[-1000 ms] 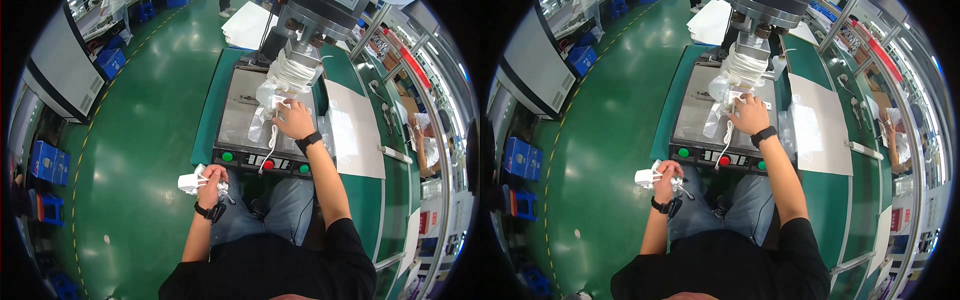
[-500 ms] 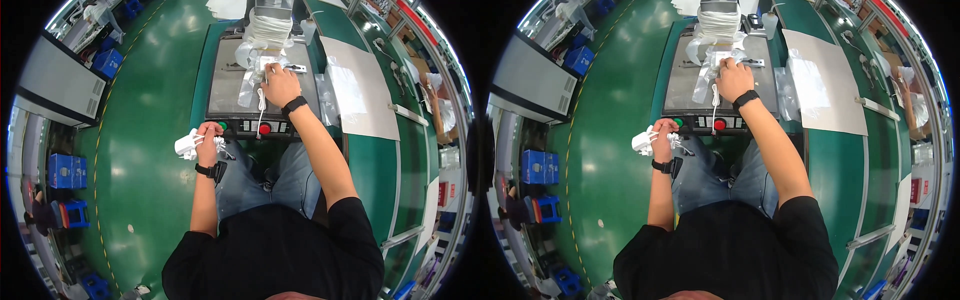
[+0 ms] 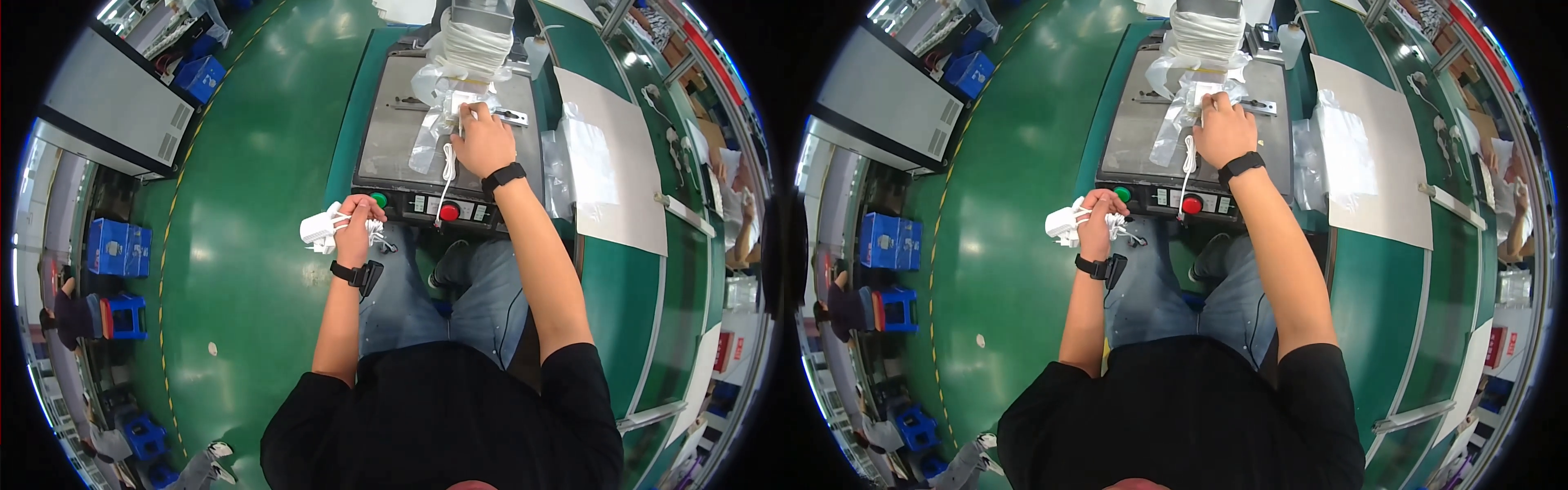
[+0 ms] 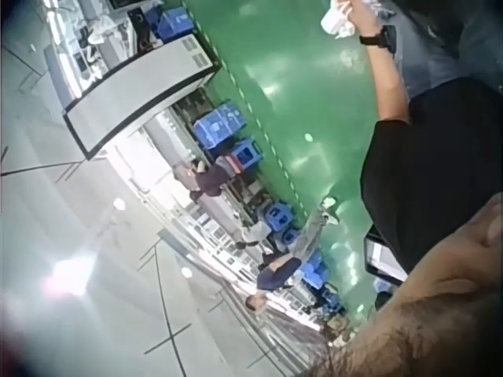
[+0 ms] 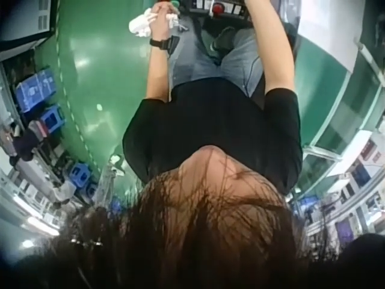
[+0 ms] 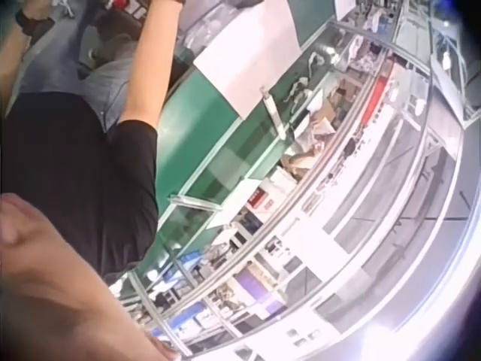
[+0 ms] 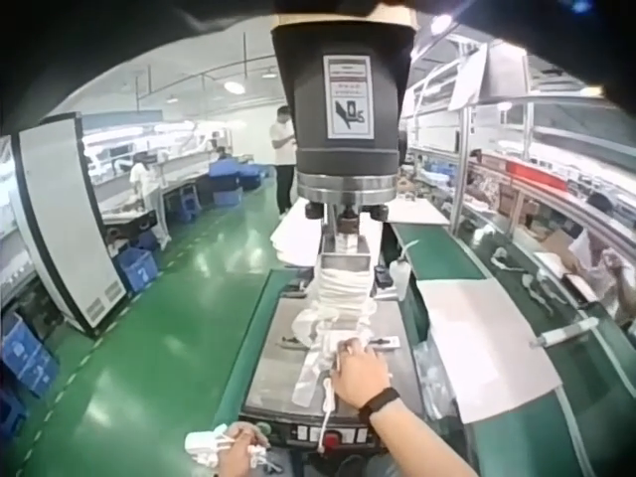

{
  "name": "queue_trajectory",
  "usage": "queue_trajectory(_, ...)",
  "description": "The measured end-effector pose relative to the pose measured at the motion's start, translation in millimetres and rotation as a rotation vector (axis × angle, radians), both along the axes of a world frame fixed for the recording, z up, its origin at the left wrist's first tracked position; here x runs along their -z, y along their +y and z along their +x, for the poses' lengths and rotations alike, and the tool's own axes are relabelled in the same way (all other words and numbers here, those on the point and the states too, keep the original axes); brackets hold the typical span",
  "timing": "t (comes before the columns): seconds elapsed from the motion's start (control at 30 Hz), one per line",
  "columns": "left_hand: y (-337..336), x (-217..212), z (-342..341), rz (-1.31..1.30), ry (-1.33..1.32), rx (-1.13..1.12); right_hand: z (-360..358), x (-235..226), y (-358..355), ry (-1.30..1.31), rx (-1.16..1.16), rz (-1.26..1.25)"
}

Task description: Operate an assembly machine to join electronic components.

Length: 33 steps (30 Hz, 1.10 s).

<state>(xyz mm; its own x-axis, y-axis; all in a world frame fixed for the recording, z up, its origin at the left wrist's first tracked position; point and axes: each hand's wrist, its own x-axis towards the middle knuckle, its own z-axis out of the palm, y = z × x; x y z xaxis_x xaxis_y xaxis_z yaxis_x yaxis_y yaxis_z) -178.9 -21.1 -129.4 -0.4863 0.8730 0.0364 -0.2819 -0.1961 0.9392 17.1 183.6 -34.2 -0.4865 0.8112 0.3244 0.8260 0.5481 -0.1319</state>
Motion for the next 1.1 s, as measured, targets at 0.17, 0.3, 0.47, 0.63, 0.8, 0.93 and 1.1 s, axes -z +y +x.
queue_trajectory(0.17, -1.1, 3.0, 0.8, -0.032, 0.047, -0.005, 15.9, -8.3, -1.9, 0.045, -0.088, 0.066)
queue_trajectory(0.3, -4.4, 4.4, -6.1, -0.030, 0.090, -0.001, 59.6, -14.2, -33.4, 0.347, -0.274, 0.147)
queue_trajectory(0.47, -9.8, 3.4, -15.4, -0.068, 0.092, 0.010, 101.0, 20.3, -108.1, 0.783, 0.168, -0.366)
queue_trajectory(0.63, -5.8, 2.0, -12.2, -0.057, 0.076, 0.058, 108.2, 49.9, -128.7, 0.780, 0.174, -0.267)
queue_trajectory(0.8, 0.0, -3.5, -3.4, -0.062, 0.148, 0.045, 107.4, 51.0, -123.9, 0.779, 0.097, -0.193)
queue_trajectory(0.93, 3.2, -7.4, -0.9, -0.089, 0.138, 0.047, 108.0, 46.2, -122.0, 0.751, 0.126, -0.266)
queue_trajectory(1.1, 3.8, 0.1, -3.0, -0.134, 0.163, 0.013, 108.2, 46.2, -124.4, 0.756, 0.121, -0.296)
